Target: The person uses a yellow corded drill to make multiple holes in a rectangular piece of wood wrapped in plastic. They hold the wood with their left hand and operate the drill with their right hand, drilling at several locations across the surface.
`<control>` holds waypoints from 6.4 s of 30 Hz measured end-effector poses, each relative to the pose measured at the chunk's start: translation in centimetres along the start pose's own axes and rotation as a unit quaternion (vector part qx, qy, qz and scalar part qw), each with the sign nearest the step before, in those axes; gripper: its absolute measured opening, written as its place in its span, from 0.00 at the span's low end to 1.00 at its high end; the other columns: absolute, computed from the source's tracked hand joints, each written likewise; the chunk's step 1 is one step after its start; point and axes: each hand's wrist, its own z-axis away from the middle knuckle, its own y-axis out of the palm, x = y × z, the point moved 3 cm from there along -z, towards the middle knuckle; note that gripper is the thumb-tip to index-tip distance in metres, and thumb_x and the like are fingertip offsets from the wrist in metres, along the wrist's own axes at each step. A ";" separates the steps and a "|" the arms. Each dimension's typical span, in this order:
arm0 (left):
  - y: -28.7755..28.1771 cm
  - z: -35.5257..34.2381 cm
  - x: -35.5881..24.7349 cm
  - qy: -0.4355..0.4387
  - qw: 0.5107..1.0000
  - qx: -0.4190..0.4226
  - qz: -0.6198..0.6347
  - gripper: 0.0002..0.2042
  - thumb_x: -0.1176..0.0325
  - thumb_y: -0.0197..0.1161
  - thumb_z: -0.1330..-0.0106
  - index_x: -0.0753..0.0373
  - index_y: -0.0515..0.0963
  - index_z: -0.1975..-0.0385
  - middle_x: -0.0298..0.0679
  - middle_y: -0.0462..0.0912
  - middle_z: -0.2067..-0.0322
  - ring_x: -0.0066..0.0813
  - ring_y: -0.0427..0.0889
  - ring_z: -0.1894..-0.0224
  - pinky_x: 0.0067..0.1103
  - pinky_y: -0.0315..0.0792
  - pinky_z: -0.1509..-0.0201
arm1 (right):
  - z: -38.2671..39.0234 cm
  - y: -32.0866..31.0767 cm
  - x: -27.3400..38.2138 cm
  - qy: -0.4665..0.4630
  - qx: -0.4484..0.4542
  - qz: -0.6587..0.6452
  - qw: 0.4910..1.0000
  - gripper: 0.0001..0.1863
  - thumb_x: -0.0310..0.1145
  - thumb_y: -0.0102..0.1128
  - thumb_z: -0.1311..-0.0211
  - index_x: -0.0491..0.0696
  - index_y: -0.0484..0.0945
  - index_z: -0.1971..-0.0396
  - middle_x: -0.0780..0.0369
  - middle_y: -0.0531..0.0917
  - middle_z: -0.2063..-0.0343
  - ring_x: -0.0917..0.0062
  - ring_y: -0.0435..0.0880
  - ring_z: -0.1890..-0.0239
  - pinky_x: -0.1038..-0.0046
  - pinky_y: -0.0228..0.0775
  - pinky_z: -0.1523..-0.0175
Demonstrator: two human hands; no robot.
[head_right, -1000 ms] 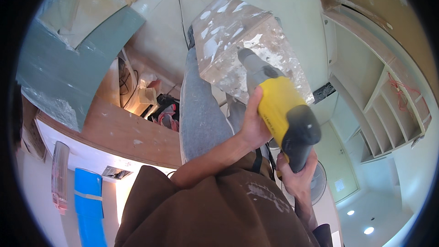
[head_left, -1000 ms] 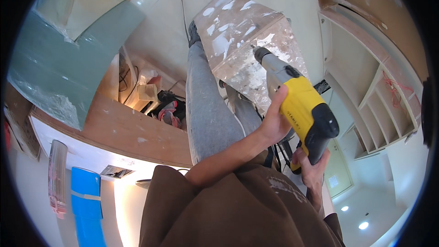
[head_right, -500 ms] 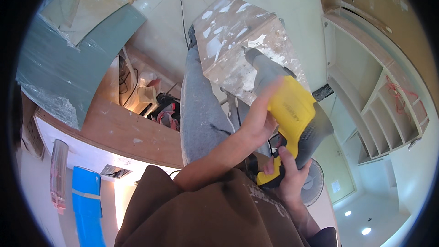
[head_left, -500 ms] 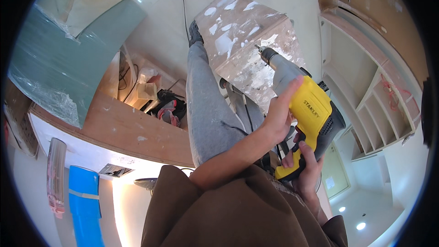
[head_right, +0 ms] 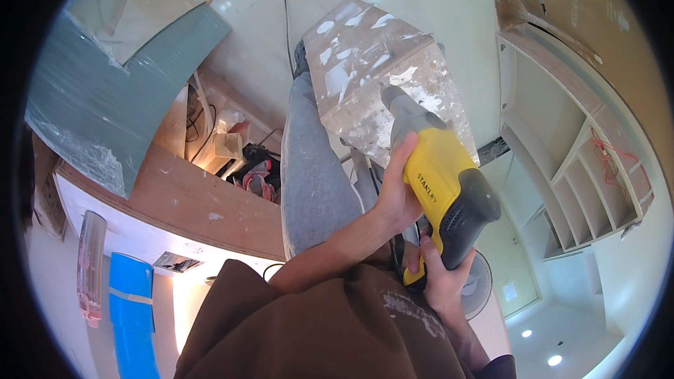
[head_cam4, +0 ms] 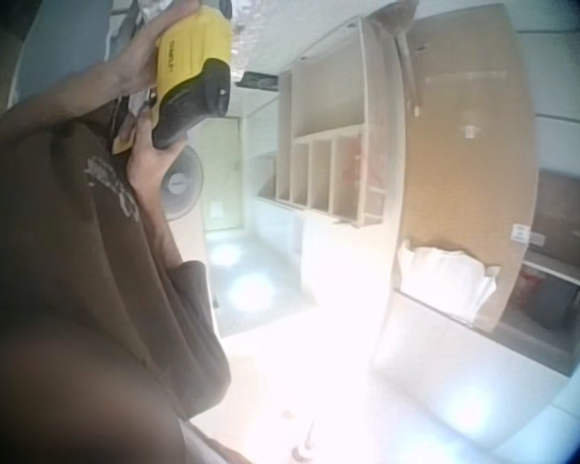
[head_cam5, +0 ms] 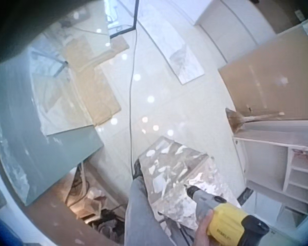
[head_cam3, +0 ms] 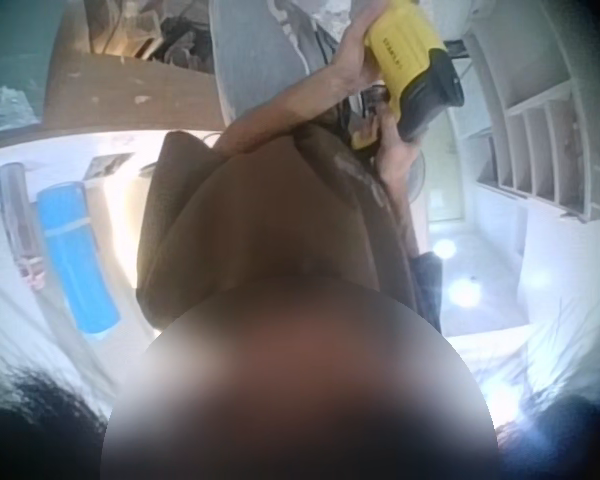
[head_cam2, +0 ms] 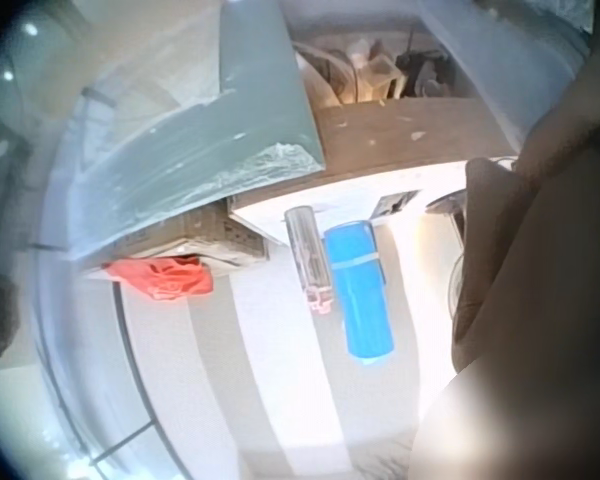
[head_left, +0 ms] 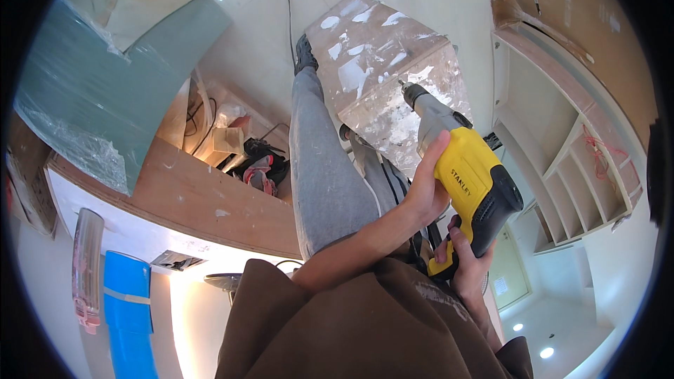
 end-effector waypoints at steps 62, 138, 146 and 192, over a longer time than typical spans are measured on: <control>0.2 -1.6 4.4 -0.024 0.991 0.013 -0.132 0.24 0.43 0.51 0.26 0.57 0.73 0.44 0.33 0.81 0.50 0.23 0.79 0.47 0.25 0.70 0.41 | -2.7 -6.5 -1.1 -0.050 0.042 -0.063 0.996 0.19 0.26 0.58 0.43 0.32 0.73 0.53 0.53 0.79 0.62 0.73 0.77 0.82 0.73 0.69 0.75; -0.3 -0.4 5.6 -0.209 0.886 0.114 -0.398 0.25 0.45 0.61 0.30 0.63 0.79 0.50 0.33 0.85 0.56 0.21 0.82 0.56 0.19 0.72 0.53 | -0.6 -9.4 1.1 -0.074 -0.043 -0.003 0.996 0.24 0.28 0.59 0.44 0.31 0.71 0.50 0.49 0.78 0.56 0.72 0.78 0.82 0.73 0.69 0.77; -3.3 -1.4 -12.8 0.385 0.452 -0.103 -0.798 0.08 0.72 0.67 0.38 0.66 0.83 0.60 0.41 0.83 0.67 0.28 0.80 0.68 0.26 0.72 0.62 | -1.1 -15.4 -4.4 -0.030 -0.115 -0.043 0.992 0.19 0.27 0.58 0.44 0.31 0.74 0.55 0.52 0.81 0.59 0.73 0.77 0.84 0.73 0.69 0.78; -15.3 -10.3 8.1 0.160 0.117 0.075 -0.977 0.07 0.73 0.65 0.37 0.66 0.81 0.61 0.44 0.82 0.67 0.36 0.82 0.65 0.29 0.75 0.58 | -0.4 -29.9 -39.4 0.076 -0.275 -0.402 0.870 0.07 0.23 0.63 0.42 0.35 0.78 0.66 0.60 0.79 0.76 0.77 0.77 0.85 0.74 0.67 0.79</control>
